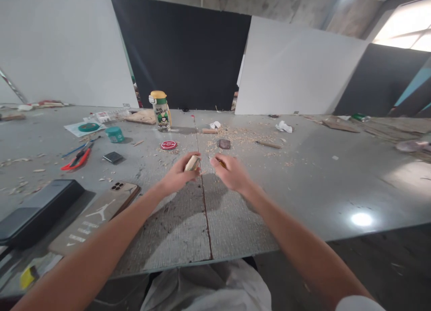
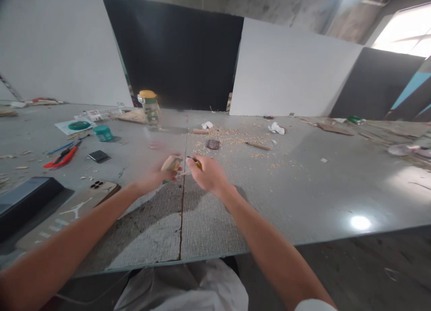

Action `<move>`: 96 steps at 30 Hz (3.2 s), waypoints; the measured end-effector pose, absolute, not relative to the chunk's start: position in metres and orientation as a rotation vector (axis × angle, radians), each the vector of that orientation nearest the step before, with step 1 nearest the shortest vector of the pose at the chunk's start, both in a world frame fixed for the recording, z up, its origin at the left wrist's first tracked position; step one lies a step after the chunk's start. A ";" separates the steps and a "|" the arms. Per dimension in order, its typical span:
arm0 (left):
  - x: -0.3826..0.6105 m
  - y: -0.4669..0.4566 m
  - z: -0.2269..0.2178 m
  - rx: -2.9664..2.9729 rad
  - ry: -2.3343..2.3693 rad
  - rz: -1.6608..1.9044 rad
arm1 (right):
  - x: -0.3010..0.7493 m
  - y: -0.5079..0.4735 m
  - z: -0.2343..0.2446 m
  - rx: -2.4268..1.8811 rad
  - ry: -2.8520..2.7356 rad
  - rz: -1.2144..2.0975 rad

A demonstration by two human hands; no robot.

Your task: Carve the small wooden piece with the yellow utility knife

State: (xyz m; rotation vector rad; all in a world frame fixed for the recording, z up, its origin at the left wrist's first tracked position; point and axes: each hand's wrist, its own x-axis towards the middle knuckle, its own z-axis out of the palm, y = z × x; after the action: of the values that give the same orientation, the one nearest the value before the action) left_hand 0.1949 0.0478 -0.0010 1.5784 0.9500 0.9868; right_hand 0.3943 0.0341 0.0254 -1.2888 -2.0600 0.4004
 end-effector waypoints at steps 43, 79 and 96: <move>0.185 0.055 -0.003 1.630 0.992 0.949 | 0.378 0.023 0.027 -1.373 -2.319 -0.062; 0.184 0.049 0.006 1.947 1.125 1.081 | 0.373 0.012 0.030 -1.277 -2.264 0.295; 0.179 0.053 0.014 1.940 1.177 0.945 | 0.377 0.014 0.033 -1.374 -2.287 -0.036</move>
State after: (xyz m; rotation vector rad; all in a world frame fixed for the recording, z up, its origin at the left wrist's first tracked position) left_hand 0.1789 0.0535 0.0141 1.9396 1.1769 0.9451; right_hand 0.3765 0.0144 0.0331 -1.3739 -2.2872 -0.0358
